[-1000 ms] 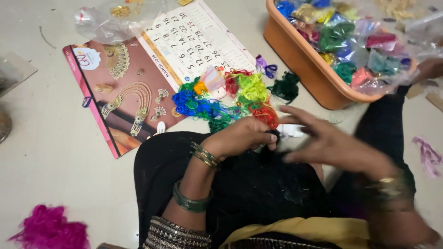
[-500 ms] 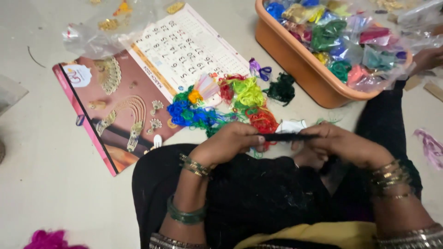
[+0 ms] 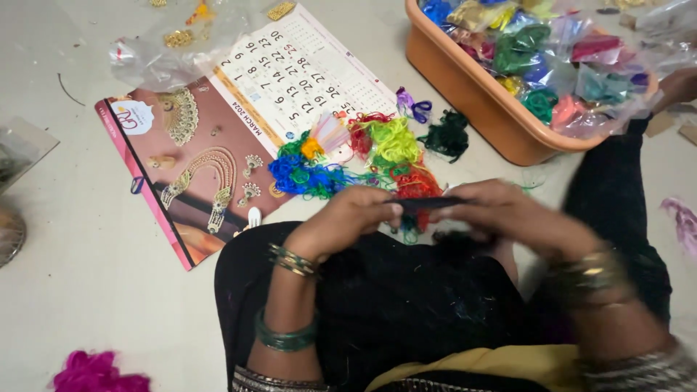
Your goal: The person sits on the floor and ties black thread around bundles of colorful wool yarn, wrapping and securing each bundle by hand on their lap. They then pick up and separate red yarn strands, continuing to handle the yarn bundles.
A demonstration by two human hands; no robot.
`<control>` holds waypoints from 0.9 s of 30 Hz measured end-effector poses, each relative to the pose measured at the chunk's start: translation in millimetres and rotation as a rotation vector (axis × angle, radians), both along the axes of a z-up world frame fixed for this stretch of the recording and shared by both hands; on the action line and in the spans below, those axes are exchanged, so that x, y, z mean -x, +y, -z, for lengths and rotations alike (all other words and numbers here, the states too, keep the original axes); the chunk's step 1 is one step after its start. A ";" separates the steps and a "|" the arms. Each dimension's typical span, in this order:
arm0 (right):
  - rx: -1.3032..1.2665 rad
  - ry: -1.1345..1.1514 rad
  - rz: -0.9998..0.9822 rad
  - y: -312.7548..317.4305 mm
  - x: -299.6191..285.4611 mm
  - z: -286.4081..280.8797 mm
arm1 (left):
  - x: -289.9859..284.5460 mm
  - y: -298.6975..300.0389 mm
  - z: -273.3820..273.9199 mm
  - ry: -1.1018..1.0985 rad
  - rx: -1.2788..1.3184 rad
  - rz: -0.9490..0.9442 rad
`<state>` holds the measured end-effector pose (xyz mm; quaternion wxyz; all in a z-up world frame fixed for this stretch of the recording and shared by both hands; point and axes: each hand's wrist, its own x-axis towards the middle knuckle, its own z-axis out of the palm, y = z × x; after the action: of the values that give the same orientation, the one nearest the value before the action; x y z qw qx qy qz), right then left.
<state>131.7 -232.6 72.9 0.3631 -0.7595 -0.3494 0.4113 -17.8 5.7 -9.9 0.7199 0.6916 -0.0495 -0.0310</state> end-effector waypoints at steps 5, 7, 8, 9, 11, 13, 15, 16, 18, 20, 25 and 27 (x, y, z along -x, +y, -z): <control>0.115 -0.088 0.157 -12.4 2.8 -47.4 | -10.6 6.6 -4.7 0.164 0.073 0.007; 0.133 -0.141 0.176 -12.4 6.8 -54.5 | -16.9 3.1 5.8 0.196 0.044 -0.013; 0.086 -0.174 0.139 -11.0 8.2 -53.4 | -17.2 1.8 13.5 0.099 0.057 -0.028; 0.039 -0.205 0.101 -9.5 9.9 -52.2 | -17.1 0.7 21.2 0.002 0.069 -0.043; 0.044 -0.164 0.081 4.4 24.4 -58.2 | -6.6 -11.5 -14.1 -0.260 -0.140 -0.168; 0.043 -0.122 0.065 16.6 35.9 -61.8 | -5.4 -27.3 -37.1 -0.520 -0.360 -0.280; 0.154 -0.034 0.108 26.1 43.7 -64.1 | -14.2 -48.2 -47.6 -0.435 -0.045 -0.190; 0.152 -0.037 0.111 21.5 37.7 -62.3 | -18.4 -52.3 -37.8 -0.439 -0.047 -0.187; 0.059 -0.036 0.055 10.9 25.1 -58.4 | -28.5 -61.7 -17.9 -0.240 0.421 0.059; -0.008 -0.092 0.036 -5.2 12.5 -59.9 | -19.1 -49.8 -29.0 -0.076 0.358 0.083; 0.003 -0.253 0.148 -38.8 -2.2 -59.0 | 0.0 -23.9 -51.7 0.073 0.144 0.089; 0.099 -0.167 0.405 -53.7 -12.6 -49.0 | 4.5 -16.3 -52.2 0.135 0.186 0.039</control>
<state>144.3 -286.3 121.9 0.3705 -0.8624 -0.1981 0.2825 -22.3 -10.7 42.4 0.7821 0.6169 -0.0170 -0.0870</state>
